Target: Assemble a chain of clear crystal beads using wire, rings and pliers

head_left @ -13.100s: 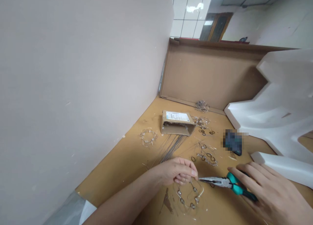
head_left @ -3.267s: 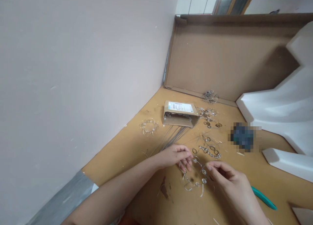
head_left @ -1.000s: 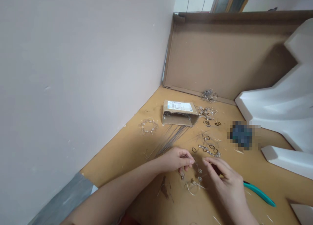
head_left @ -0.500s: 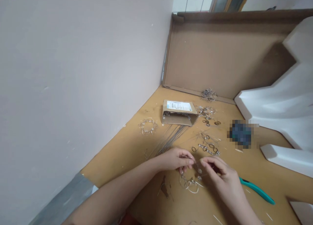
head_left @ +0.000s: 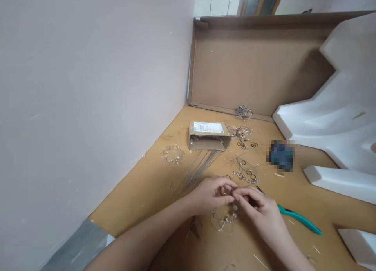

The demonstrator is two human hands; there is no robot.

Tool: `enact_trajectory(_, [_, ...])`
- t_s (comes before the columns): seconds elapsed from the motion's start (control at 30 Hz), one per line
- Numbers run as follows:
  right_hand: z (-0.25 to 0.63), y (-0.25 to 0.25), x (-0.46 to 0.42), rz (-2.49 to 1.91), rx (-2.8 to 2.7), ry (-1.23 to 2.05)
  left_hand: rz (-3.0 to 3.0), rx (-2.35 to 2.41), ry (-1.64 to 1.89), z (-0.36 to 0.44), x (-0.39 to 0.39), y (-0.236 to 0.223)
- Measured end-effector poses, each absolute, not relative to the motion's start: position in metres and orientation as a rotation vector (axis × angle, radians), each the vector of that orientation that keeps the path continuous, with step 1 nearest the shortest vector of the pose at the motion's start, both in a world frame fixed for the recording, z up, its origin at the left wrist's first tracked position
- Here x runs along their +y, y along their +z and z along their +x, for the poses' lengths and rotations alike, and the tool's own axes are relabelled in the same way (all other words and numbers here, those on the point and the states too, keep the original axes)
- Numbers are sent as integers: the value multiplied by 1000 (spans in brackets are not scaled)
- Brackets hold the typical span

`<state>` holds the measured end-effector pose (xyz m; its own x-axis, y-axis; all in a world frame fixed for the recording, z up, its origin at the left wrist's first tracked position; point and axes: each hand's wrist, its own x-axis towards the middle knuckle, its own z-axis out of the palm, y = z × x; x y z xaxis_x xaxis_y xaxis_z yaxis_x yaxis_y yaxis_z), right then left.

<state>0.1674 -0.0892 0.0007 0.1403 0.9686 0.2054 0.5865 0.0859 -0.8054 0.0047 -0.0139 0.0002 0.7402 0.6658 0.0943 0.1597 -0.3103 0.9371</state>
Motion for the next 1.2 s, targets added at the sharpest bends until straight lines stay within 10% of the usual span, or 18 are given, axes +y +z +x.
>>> enact_trajectory(0.37, [174,-9,-87,-1628,-1265,652,1682,781,714,7,-11,-14])
enact_trajectory(0.6, [169,-3,-86,-1522,-1163,1329,1405,809,878,7,-4,-11])
enact_trajectory(1.2, [165,-16,-85,-1510,-1155,1102,1533,785,803,3,-9,-2])
